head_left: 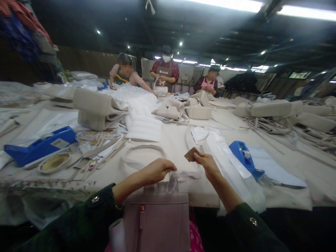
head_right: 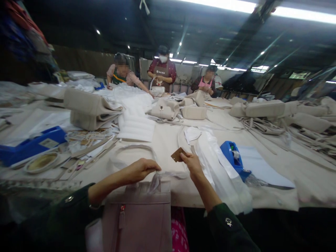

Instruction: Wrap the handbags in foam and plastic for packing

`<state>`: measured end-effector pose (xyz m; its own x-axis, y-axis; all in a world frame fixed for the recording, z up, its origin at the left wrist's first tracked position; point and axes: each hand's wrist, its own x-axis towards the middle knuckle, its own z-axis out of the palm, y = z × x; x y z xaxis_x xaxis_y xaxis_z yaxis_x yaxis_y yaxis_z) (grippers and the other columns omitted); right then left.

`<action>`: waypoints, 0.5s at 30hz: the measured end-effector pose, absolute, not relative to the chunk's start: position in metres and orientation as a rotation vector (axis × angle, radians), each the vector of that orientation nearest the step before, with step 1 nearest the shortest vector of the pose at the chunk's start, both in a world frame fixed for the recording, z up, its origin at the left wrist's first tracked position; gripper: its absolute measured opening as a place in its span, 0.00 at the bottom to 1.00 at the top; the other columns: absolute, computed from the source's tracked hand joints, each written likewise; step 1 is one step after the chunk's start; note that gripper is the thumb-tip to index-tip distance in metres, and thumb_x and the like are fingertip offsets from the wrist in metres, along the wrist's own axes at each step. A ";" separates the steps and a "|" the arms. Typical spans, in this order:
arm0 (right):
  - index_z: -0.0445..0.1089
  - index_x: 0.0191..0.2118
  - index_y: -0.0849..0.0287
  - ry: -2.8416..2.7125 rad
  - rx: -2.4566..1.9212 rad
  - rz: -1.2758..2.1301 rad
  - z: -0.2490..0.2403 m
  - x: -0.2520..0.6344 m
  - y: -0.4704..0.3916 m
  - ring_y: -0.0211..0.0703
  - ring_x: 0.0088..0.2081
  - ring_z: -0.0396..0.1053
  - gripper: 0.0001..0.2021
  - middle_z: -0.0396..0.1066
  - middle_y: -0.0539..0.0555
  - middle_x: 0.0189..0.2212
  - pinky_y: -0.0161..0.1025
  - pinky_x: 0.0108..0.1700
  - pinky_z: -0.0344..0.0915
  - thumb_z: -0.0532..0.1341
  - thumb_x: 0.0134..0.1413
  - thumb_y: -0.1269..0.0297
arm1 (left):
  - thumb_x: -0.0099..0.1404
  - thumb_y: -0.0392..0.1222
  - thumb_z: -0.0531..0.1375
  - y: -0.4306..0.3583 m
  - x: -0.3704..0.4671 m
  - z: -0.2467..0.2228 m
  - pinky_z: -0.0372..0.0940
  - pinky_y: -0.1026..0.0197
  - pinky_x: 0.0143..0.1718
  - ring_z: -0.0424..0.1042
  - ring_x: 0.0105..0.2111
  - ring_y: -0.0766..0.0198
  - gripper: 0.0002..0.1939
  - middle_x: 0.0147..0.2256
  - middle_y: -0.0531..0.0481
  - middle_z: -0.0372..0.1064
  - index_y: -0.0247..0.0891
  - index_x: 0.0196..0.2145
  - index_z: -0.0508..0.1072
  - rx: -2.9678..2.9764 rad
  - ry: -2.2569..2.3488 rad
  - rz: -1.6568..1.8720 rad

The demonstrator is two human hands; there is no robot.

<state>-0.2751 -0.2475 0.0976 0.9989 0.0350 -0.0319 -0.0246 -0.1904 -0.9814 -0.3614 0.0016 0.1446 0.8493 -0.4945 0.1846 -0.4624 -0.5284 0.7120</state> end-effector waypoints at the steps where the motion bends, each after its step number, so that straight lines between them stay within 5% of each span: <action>1: 0.77 0.37 0.65 -0.014 -1.832 0.044 0.097 -0.273 -0.251 0.51 0.36 0.74 0.20 0.78 0.59 0.31 0.45 0.41 0.66 0.64 0.44 0.51 | 0.62 0.34 0.55 0.008 -0.365 0.149 0.65 0.59 0.46 0.75 0.41 0.55 0.15 0.41 0.45 0.78 0.40 0.42 0.79 2.190 -0.676 -0.016; 6: 0.75 0.40 0.60 0.046 -2.270 -0.043 0.095 -0.264 -0.282 0.50 0.42 0.72 0.12 0.76 0.59 0.41 0.45 0.48 0.63 0.60 0.50 0.64 | 0.64 0.38 0.57 0.043 -0.391 0.170 0.63 0.59 0.48 0.72 0.44 0.55 0.11 0.41 0.46 0.76 0.42 0.42 0.79 2.097 -0.483 0.213; 15: 0.72 0.38 0.63 0.141 -2.680 0.166 0.070 -0.250 -0.254 0.56 0.48 0.71 0.12 0.74 0.65 0.43 0.47 0.48 0.63 0.68 0.45 0.67 | 0.66 0.32 0.56 0.027 -0.422 0.163 0.63 0.61 0.46 0.71 0.43 0.58 0.13 0.40 0.46 0.73 0.43 0.42 0.77 2.113 -0.619 0.167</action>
